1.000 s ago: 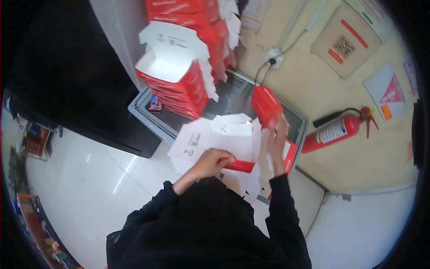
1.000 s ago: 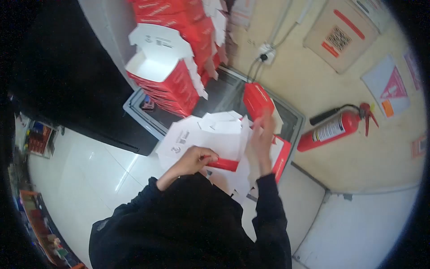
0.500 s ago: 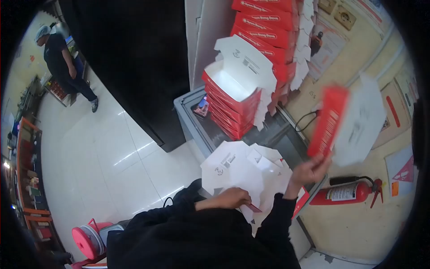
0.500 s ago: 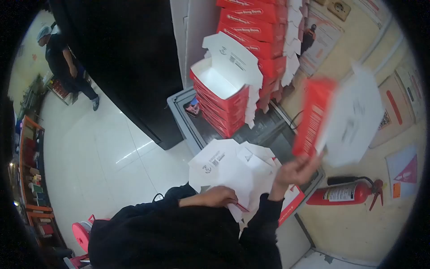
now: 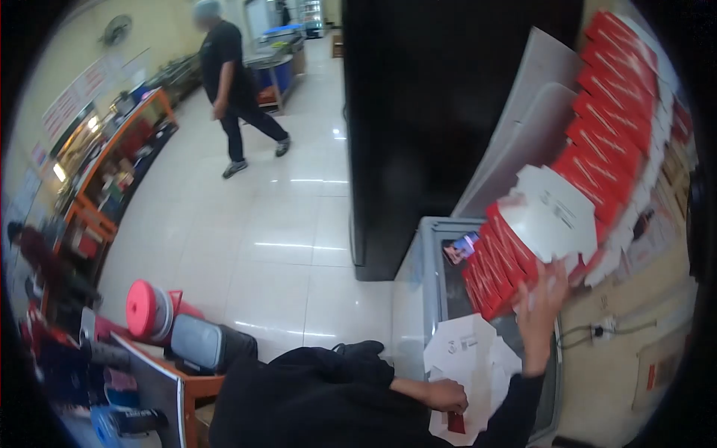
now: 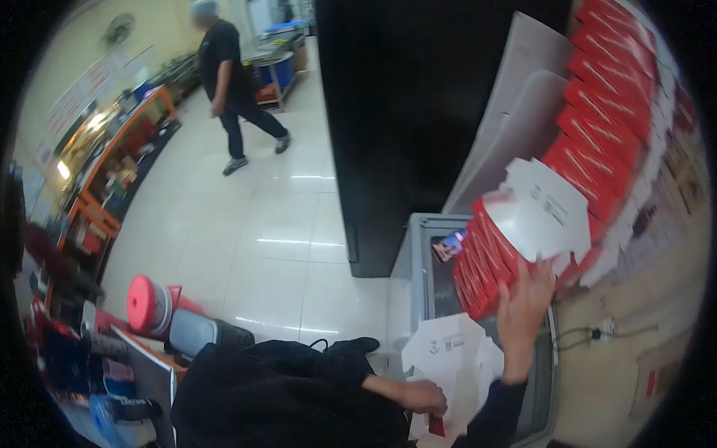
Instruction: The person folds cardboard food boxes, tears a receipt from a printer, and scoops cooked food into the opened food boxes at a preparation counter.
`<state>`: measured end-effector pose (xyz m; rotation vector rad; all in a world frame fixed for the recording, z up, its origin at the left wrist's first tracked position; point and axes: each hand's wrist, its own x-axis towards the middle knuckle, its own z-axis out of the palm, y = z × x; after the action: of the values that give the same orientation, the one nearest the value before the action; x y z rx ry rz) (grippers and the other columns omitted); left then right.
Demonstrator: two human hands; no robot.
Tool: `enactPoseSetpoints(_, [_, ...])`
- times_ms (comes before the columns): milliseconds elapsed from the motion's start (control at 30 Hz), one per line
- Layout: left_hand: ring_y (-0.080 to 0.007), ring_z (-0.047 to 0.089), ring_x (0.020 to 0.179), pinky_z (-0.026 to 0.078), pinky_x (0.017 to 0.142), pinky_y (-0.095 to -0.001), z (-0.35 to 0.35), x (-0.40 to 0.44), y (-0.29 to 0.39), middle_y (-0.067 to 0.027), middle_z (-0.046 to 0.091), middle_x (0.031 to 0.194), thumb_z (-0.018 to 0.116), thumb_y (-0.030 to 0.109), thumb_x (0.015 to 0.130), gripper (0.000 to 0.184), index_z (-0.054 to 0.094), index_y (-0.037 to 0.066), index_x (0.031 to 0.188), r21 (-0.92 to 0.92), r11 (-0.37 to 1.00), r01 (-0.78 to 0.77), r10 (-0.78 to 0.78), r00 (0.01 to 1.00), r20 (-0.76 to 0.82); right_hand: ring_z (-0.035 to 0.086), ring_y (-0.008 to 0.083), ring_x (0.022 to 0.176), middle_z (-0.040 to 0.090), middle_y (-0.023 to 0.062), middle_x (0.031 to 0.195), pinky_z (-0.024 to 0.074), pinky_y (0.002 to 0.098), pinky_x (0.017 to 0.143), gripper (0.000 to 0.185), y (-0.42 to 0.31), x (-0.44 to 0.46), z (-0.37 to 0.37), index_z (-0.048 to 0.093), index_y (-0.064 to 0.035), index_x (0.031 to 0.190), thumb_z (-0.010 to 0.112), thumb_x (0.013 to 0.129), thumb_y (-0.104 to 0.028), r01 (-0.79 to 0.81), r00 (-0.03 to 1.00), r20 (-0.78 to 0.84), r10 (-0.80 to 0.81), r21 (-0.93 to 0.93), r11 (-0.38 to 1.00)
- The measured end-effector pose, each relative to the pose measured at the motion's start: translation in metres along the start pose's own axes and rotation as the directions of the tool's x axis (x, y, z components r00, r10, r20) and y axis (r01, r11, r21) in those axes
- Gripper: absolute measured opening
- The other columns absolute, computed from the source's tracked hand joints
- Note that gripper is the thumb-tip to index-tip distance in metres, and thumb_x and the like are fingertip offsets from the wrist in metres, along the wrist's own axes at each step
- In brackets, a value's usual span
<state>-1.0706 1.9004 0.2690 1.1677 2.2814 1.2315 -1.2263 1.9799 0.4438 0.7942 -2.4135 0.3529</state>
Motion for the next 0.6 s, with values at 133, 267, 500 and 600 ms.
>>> enactPoseSetpoints(133, [-0.0299,0.065,0.085,0.051,0.07,-0.0425,-0.02,-0.006,0.007,-0.0076,0.067,0.089,0.055,0.019,0.089,0.013,0.065,0.01,0.092,-0.041,0.99,-0.131,0.109,0.931,-0.349,0.054,0.0357,0.099,0.054,0.0187,0.104,0.0409,0.0428,0.094,0.014,-0.015,-0.087,-0.07,0.056,0.0042,0.09,0.056,0.092,-0.009,-0.149,0.978,0.193,0.08,0.374,0.916])
enactPoseSetpoints(267, [-0.0291,0.066,0.087,0.053,0.072,-0.037,-0.045,-0.01,0.02,-0.0098,0.066,0.095,0.058,0.007,0.09,0.016,0.064,0.002,0.104,-0.082,0.957,-0.277,0.168,0.764,-0.623,0.05,0.0369,0.12,0.056,0.0178,0.129,0.0365,0.0512,0.102,0.075,-0.012,-0.138,-0.143,0.05,-0.0005,0.134,0.065,0.084,-0.054,-0.013,0.921,0.374,-0.111,0.313,0.95])
enactPoseSetpoints(500, [-0.0274,0.067,0.082,0.051,0.068,-0.0316,-0.11,-0.08,0.099,-0.0117,0.067,0.089,0.063,0.011,0.091,0.016,0.065,0.0,0.102,-0.337,0.891,-0.305,0.018,0.765,-0.644,0.057,0.0324,0.074,0.058,0.0121,0.077,0.0454,0.0432,0.075,0.021,-0.093,-0.106,-0.14,0.061,-0.0016,0.088,0.072,0.083,-0.019,0.178,0.984,-0.066,-0.166,0.269,0.947])
enactPoseSetpoints(600, [-0.0265,0.067,0.09,0.051,0.077,-0.034,-0.145,-0.122,0.114,-0.0134,0.068,0.097,0.066,0.015,0.09,0.023,0.064,0.001,0.108,-0.485,0.854,-0.191,-0.108,0.846,-0.522,0.054,0.0313,0.069,0.055,0.0121,0.076,0.0438,0.0407,0.07,0.014,-0.104,-0.079,-0.103,0.059,-0.0021,0.085,0.069,0.082,-0.012,0.501,0.864,-0.274,-0.422,0.395,0.77])
